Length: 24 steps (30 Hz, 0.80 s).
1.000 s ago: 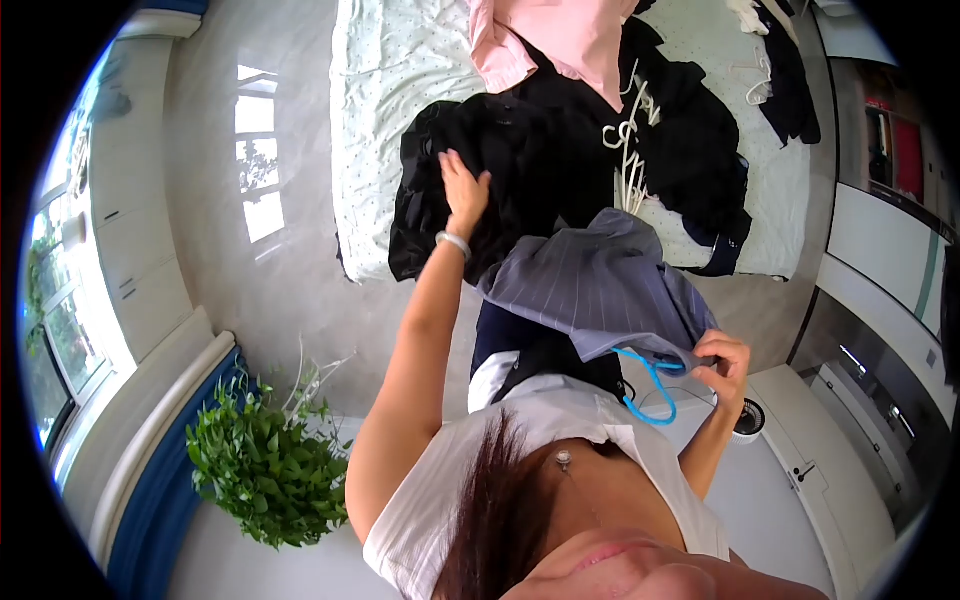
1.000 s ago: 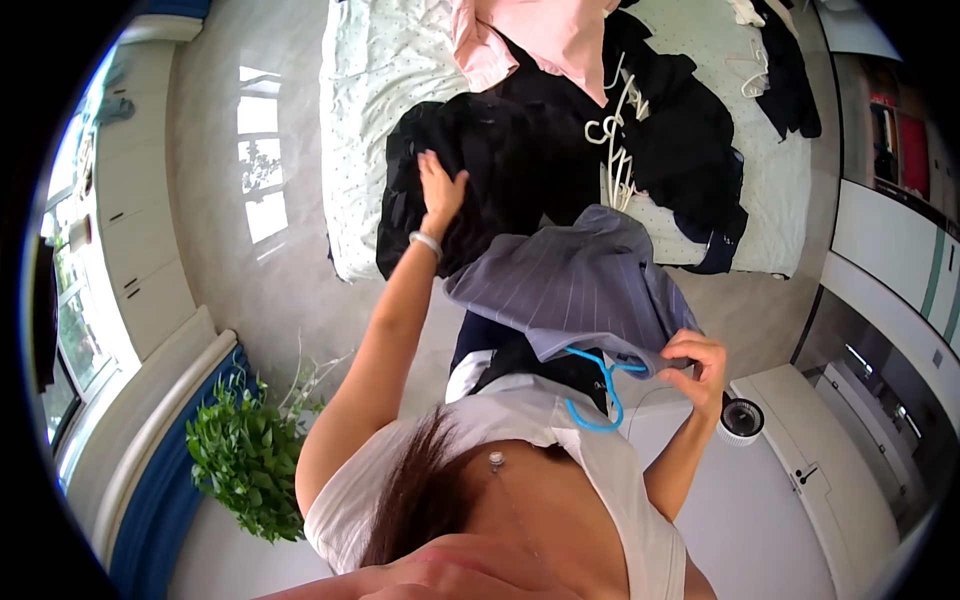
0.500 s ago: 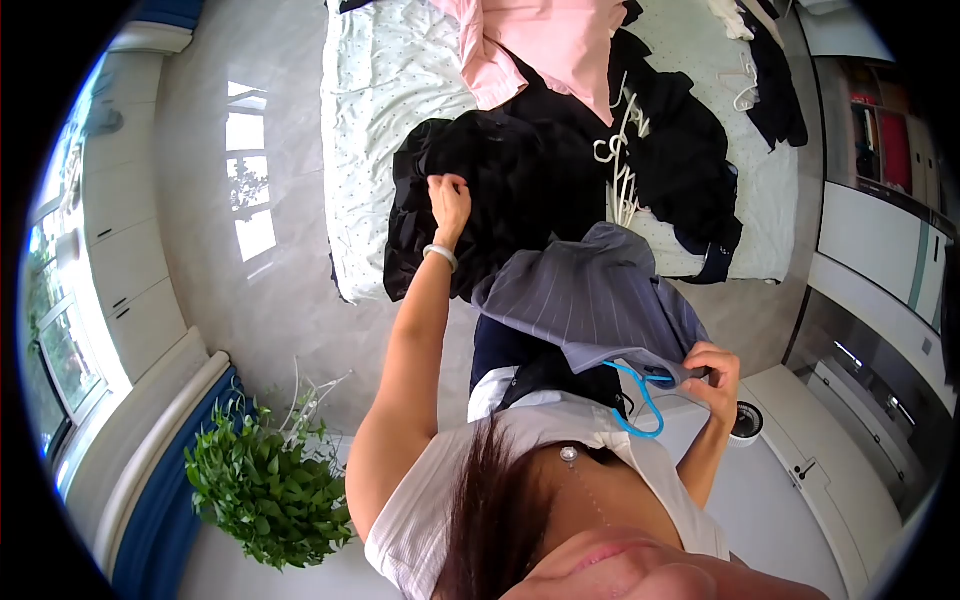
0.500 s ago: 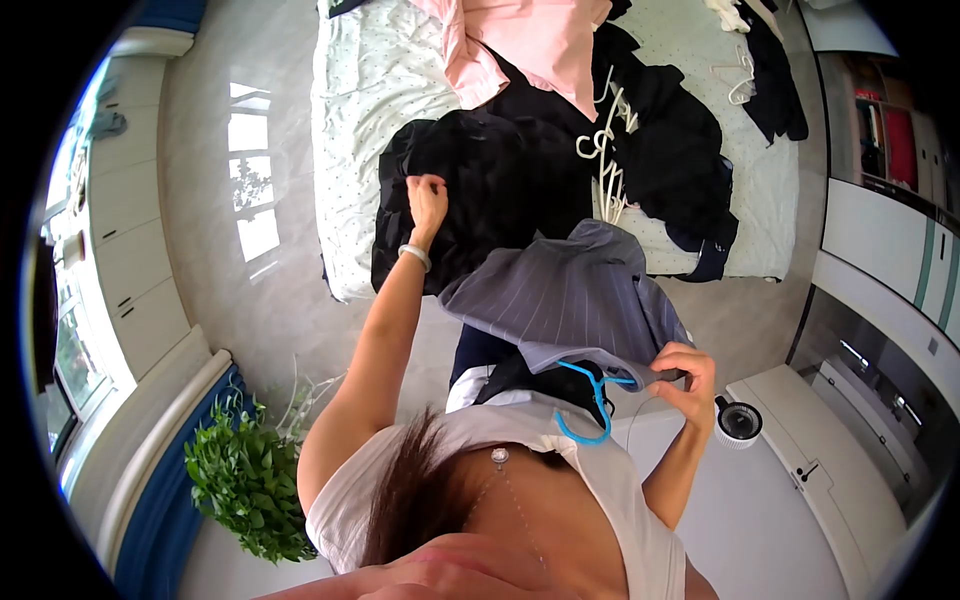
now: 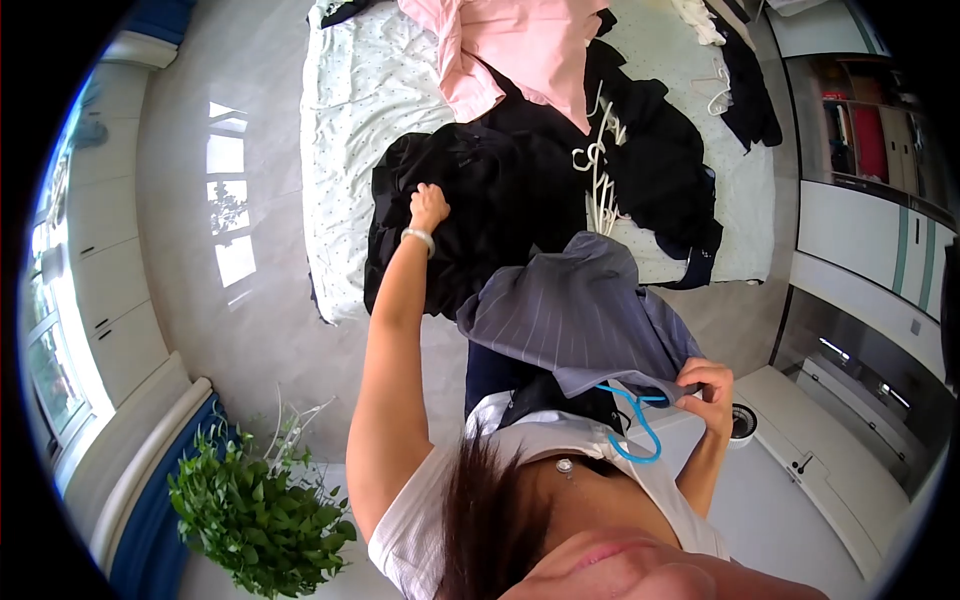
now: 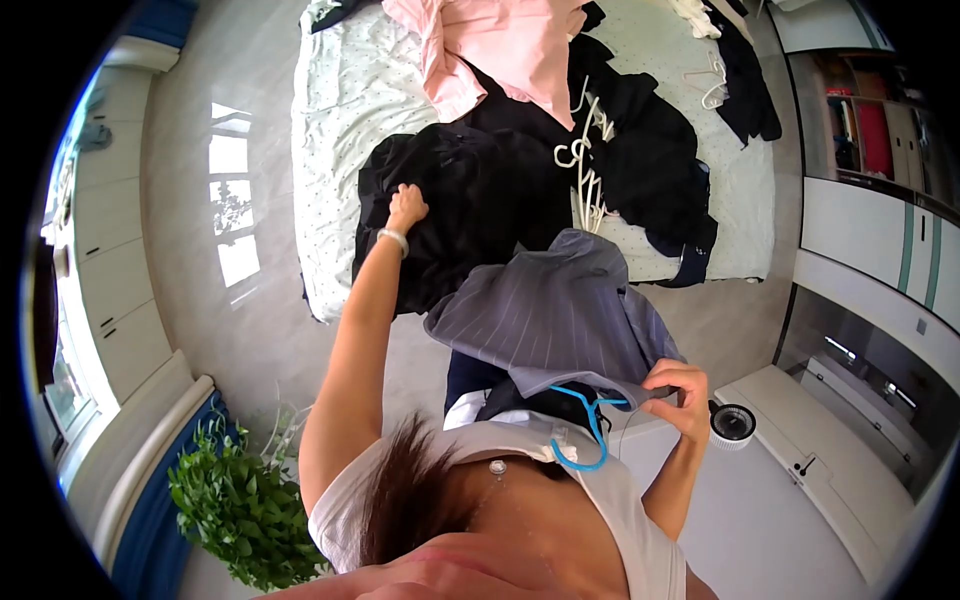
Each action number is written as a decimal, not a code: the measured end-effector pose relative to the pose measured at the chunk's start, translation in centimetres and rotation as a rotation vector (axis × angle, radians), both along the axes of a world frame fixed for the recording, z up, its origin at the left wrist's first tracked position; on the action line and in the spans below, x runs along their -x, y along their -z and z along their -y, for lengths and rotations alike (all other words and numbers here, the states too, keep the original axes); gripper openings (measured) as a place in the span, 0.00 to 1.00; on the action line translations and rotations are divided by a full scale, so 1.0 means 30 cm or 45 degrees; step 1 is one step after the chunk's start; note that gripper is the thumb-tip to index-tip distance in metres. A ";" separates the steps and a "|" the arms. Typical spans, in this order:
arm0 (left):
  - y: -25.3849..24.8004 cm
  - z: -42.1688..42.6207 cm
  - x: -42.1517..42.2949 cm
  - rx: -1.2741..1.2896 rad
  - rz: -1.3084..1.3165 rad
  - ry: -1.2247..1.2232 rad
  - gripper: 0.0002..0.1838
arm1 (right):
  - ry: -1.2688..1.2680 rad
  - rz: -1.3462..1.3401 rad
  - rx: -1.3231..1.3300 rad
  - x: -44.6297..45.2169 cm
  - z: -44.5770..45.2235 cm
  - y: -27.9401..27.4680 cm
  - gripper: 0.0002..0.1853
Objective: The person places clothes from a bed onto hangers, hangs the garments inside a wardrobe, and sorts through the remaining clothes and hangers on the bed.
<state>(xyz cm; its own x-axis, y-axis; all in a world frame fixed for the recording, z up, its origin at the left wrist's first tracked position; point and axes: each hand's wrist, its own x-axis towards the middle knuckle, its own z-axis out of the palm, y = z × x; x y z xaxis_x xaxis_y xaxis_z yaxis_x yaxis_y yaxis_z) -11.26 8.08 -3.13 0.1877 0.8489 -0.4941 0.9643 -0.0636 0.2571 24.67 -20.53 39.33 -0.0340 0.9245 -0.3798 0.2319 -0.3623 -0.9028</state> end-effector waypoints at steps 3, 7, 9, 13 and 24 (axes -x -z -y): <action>-0.082 0.087 0.095 0.119 0.288 -0.131 0.27 | -0.006 -0.008 -0.044 -0.021 0.014 -0.035 0.13; -0.488 0.171 0.214 0.462 0.921 -0.506 0.39 | -0.032 0.018 -0.108 -0.036 0.025 -0.086 0.13; -0.761 0.218 0.205 0.617 1.004 -0.910 0.42 | -0.038 0.056 -0.159 -0.035 0.018 -0.102 0.13; -1.114 0.230 0.226 0.315 1.094 -0.694 0.34 | -0.012 0.008 -0.256 -0.054 0.011 -0.144 0.13; -1.760 0.355 0.136 -0.271 0.729 0.327 0.13 | 0.252 -0.336 -0.363 0.095 -0.055 -0.147 0.07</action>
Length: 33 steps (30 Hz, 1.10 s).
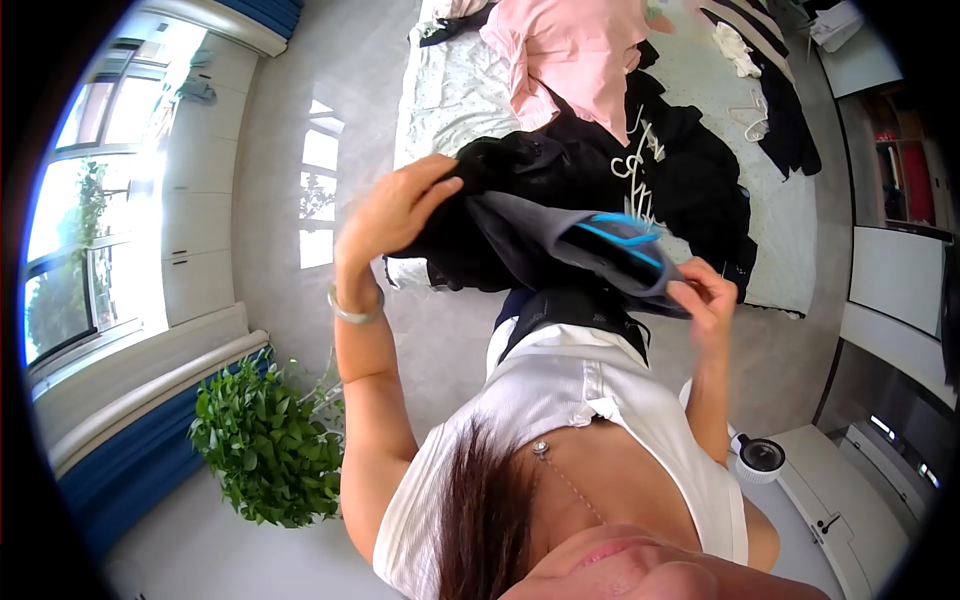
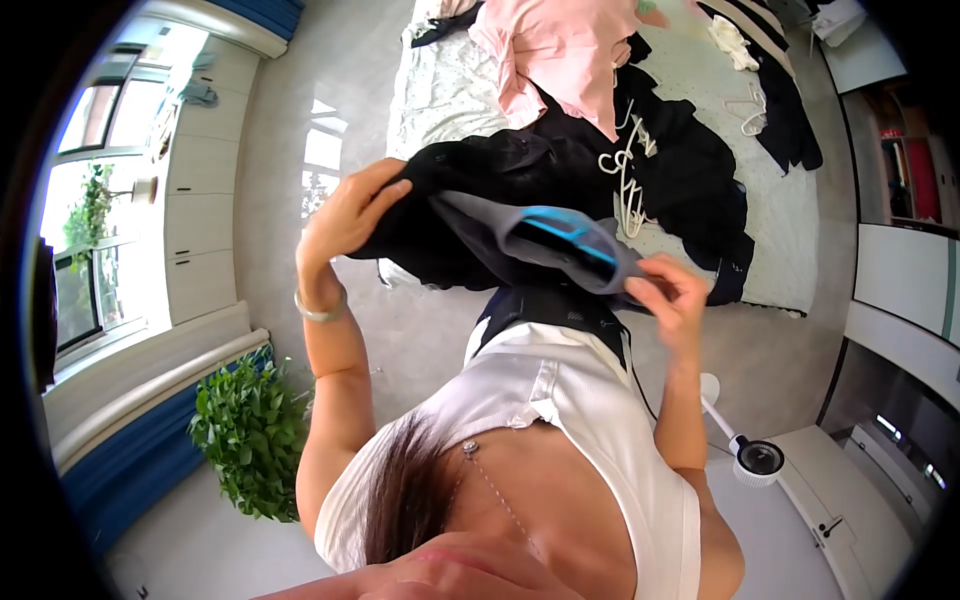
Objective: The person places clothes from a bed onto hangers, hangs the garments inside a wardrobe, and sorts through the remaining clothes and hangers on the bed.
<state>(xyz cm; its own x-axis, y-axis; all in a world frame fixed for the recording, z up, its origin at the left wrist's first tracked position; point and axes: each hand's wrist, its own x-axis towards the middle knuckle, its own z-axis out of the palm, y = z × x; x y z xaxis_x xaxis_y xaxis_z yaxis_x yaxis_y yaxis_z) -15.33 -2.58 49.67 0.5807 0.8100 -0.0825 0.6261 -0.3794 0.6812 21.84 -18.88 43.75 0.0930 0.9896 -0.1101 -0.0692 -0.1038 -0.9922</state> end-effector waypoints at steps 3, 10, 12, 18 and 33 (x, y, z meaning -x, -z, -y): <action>0.001 0.120 -0.121 -0.193 0.164 0.082 0.13 | 0.023 -0.050 -0.015 0.078 -0.005 0.001 0.08; 0.016 0.270 -0.196 -0.728 -0.086 -0.077 0.20 | -0.100 0.072 -0.215 0.074 0.046 -0.038 0.10; 0.065 0.273 -0.162 -0.842 0.113 -0.016 0.21 | -0.156 0.099 -0.224 0.045 0.045 -0.072 0.11; 0.112 0.358 -0.155 -0.624 0.593 -0.077 0.16 | -0.892 -0.012 0.147 -0.093 -0.192 -0.094 0.18; 0.032 0.426 -0.075 -0.822 0.393 -0.550 0.16 | 0.196 -0.442 0.081 -0.027 -0.499 0.284 0.08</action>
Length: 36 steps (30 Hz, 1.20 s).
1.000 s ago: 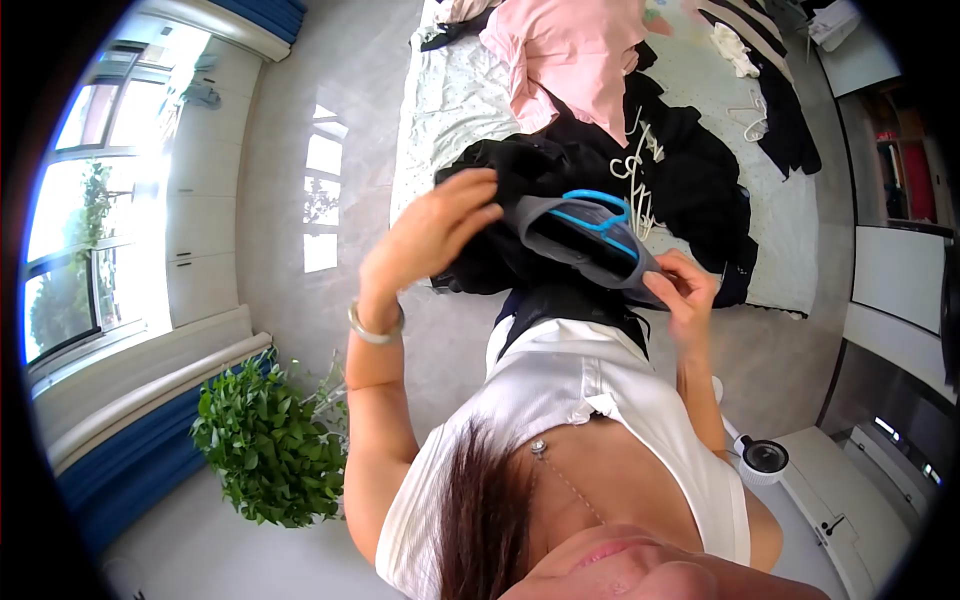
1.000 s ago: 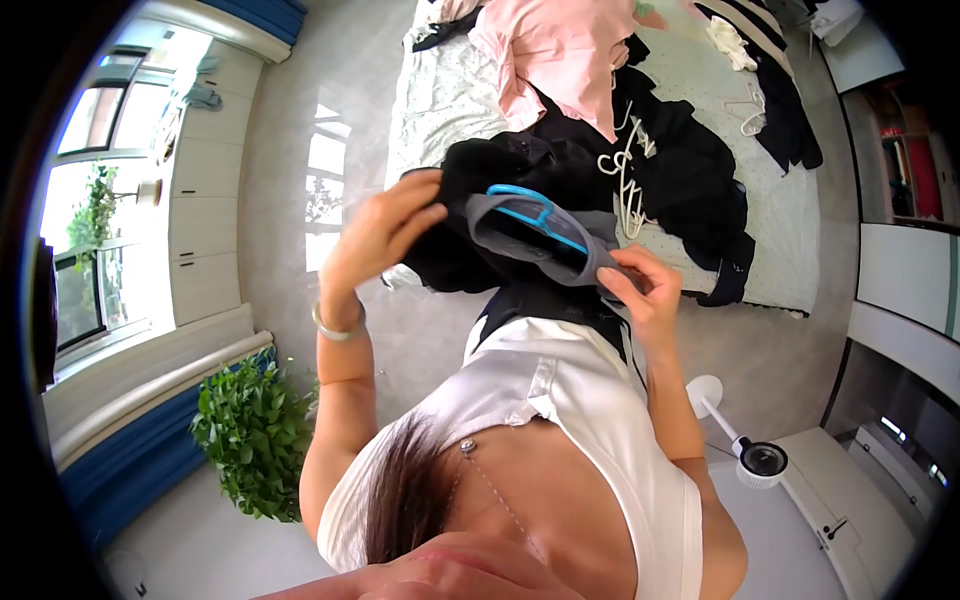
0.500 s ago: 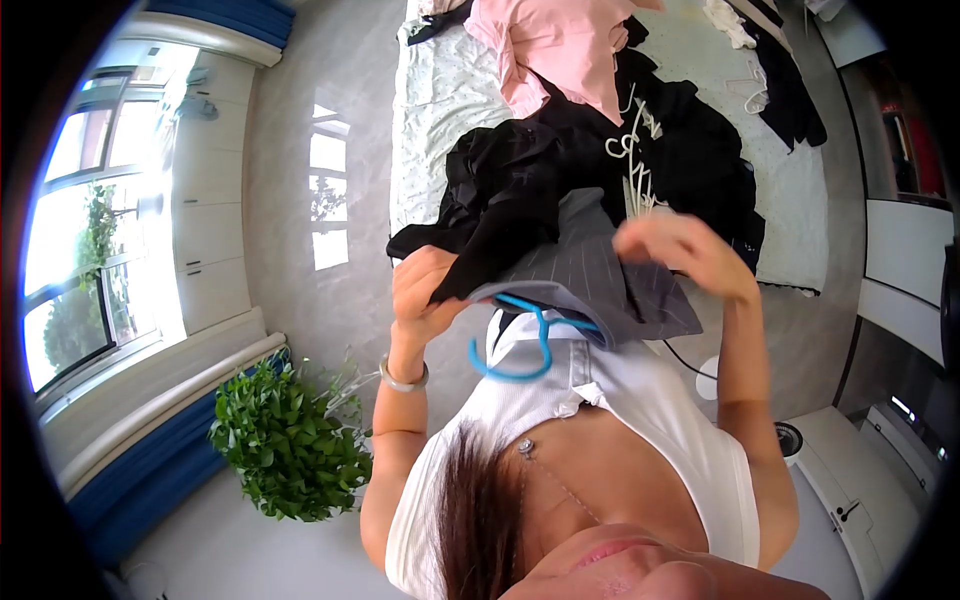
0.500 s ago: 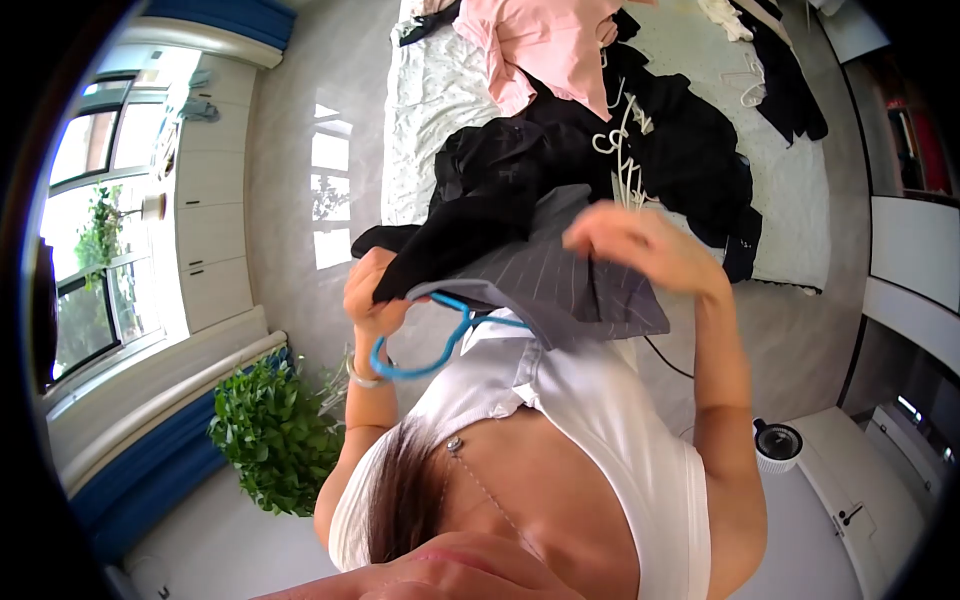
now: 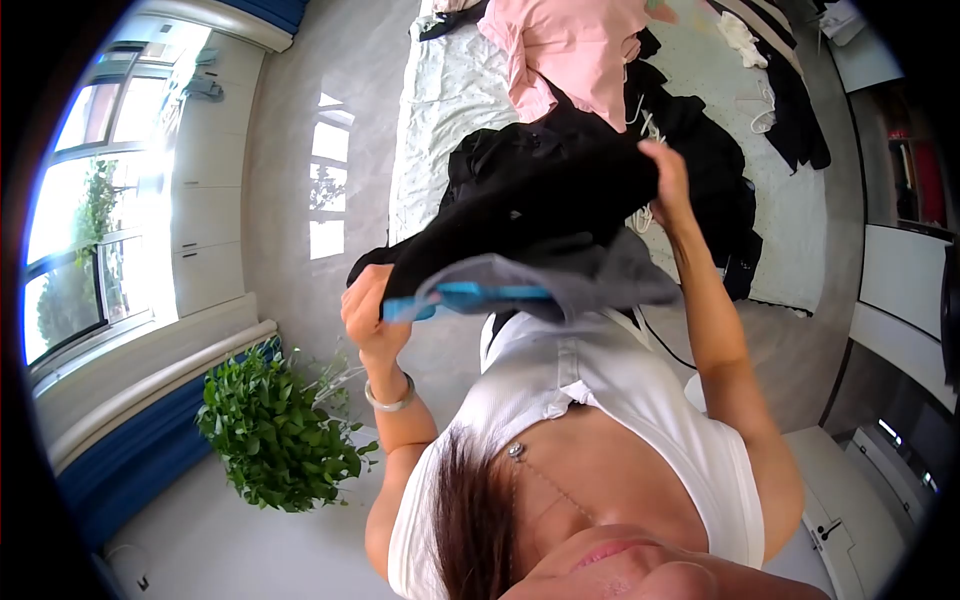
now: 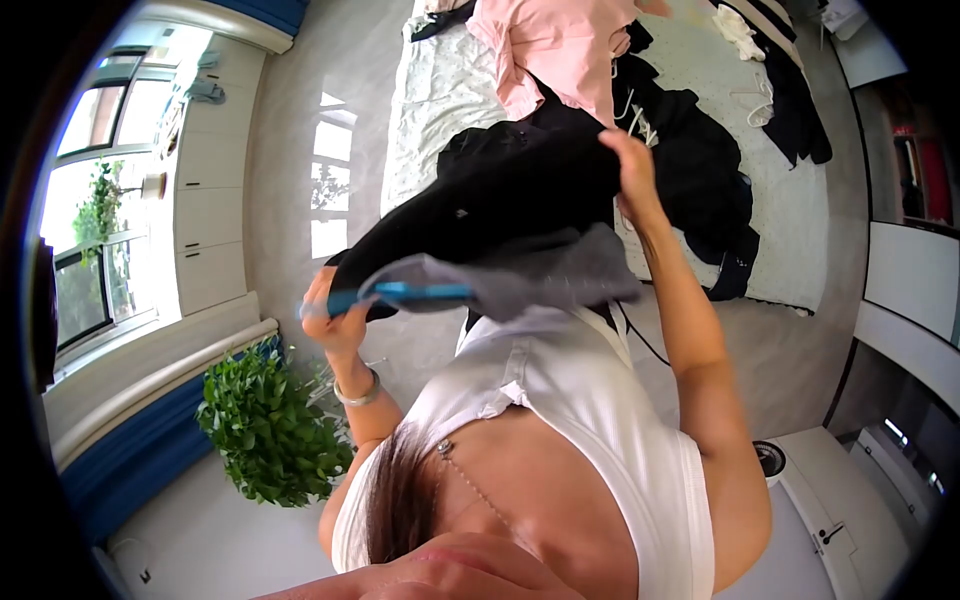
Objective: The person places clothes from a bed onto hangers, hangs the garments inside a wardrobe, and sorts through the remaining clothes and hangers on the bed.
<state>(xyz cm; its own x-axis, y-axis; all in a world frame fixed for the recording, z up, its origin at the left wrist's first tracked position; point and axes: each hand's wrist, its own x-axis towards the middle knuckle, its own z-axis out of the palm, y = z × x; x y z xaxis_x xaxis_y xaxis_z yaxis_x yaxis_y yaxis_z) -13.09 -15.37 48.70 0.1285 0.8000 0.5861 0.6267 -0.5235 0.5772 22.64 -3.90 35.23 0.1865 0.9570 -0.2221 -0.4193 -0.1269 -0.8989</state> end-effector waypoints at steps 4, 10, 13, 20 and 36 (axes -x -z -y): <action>0.049 -0.027 -0.040 -0.032 0.015 -0.265 0.13 | 0.362 0.760 -0.500 -0.085 0.035 -0.233 0.11; 0.042 -0.095 -0.089 -0.341 0.083 -0.662 0.10 | 0.084 1.496 -1.155 -0.005 0.202 -0.153 0.06; 0.068 -0.155 -0.126 -0.481 0.118 -0.629 0.10 | -0.225 1.563 -1.194 0.131 0.355 -0.076 0.10; 0.021 -0.241 -0.168 -0.514 0.295 -0.364 0.14 | -0.636 1.408 -1.089 0.104 0.245 -0.317 0.17; -0.047 -0.297 -0.170 -0.275 -0.101 -0.215 0.14 | -0.384 0.036 -0.993 0.188 0.041 -0.761 0.24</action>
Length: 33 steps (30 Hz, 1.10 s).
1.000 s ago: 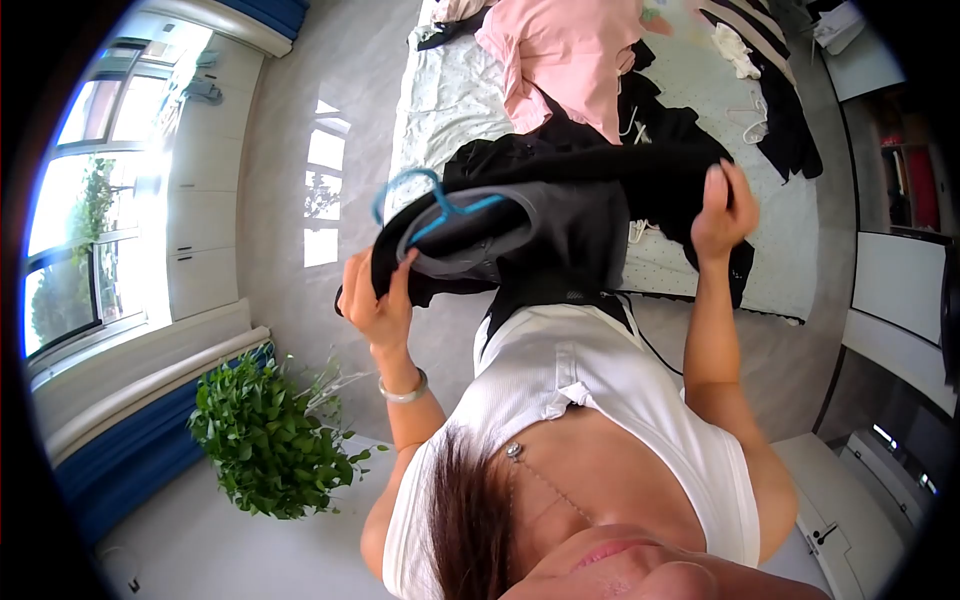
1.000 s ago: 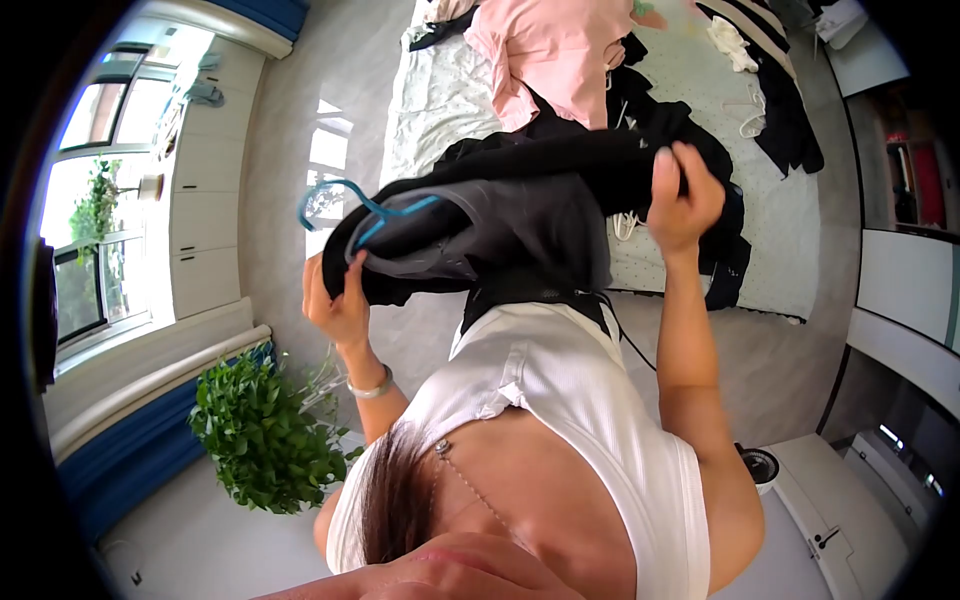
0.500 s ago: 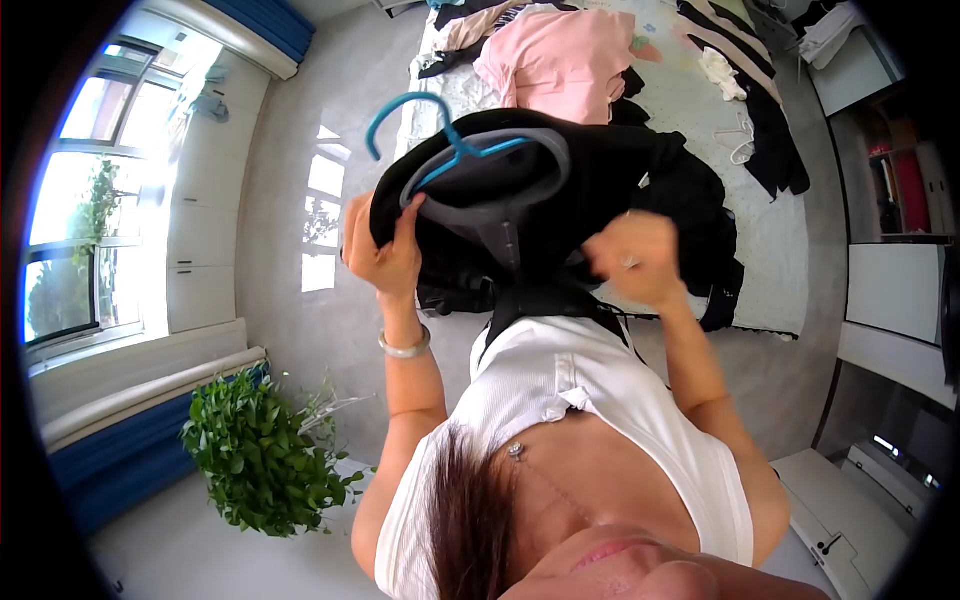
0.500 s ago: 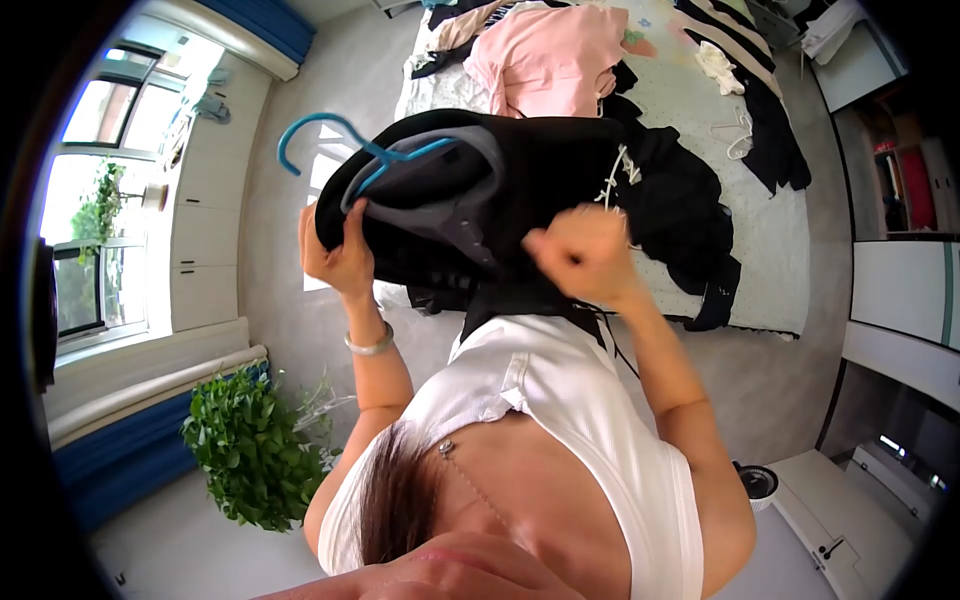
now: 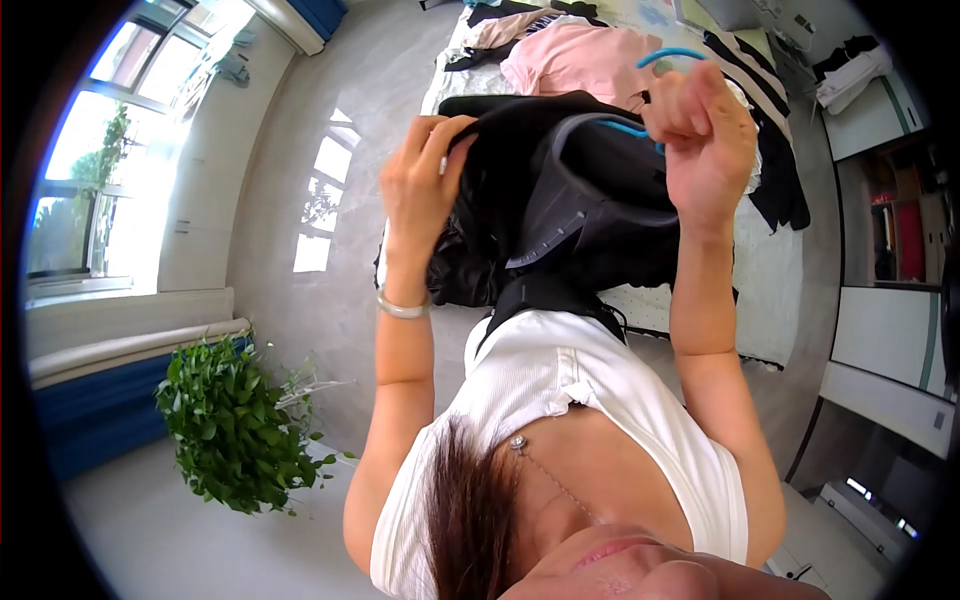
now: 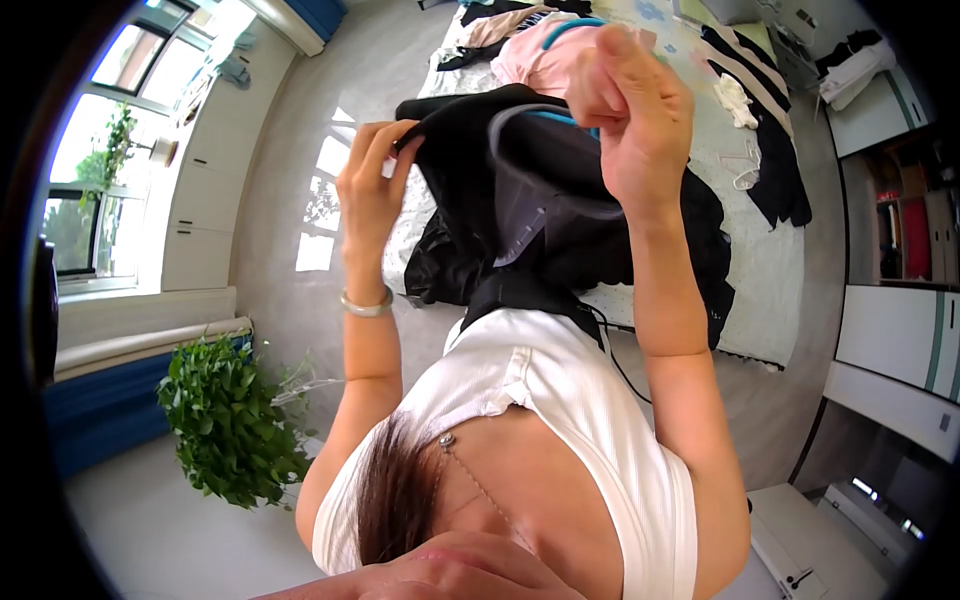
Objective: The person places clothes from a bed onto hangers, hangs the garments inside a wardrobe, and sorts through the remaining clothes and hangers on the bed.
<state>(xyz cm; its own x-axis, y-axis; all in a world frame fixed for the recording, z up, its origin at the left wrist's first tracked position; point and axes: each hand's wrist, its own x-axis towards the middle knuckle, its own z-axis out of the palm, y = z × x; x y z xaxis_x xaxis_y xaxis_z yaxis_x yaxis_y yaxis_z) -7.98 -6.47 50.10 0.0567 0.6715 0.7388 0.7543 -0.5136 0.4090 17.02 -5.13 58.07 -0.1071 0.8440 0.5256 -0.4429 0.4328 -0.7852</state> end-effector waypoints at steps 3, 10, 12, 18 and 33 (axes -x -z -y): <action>0.090 0.077 -0.149 -0.057 0.120 -0.127 0.10 | 0.154 -0.007 -0.067 0.057 0.012 0.014 0.24; 0.129 0.106 -0.207 0.102 0.403 0.387 0.12 | -0.123 0.009 0.032 -0.019 0.009 0.006 0.25; 0.018 0.026 -0.119 -0.226 0.046 -0.046 0.17 | -0.247 0.055 0.012 -0.056 0.009 -0.007 0.25; -0.070 -0.061 -0.029 -0.268 -0.290 0.227 0.10 | -0.321 -0.174 -0.093 -0.171 -0.003 -0.136 0.24; 0.043 0.047 -0.099 -0.283 -0.246 0.482 0.20 | -0.212 -0.012 -0.049 -0.126 -0.062 0.004 0.25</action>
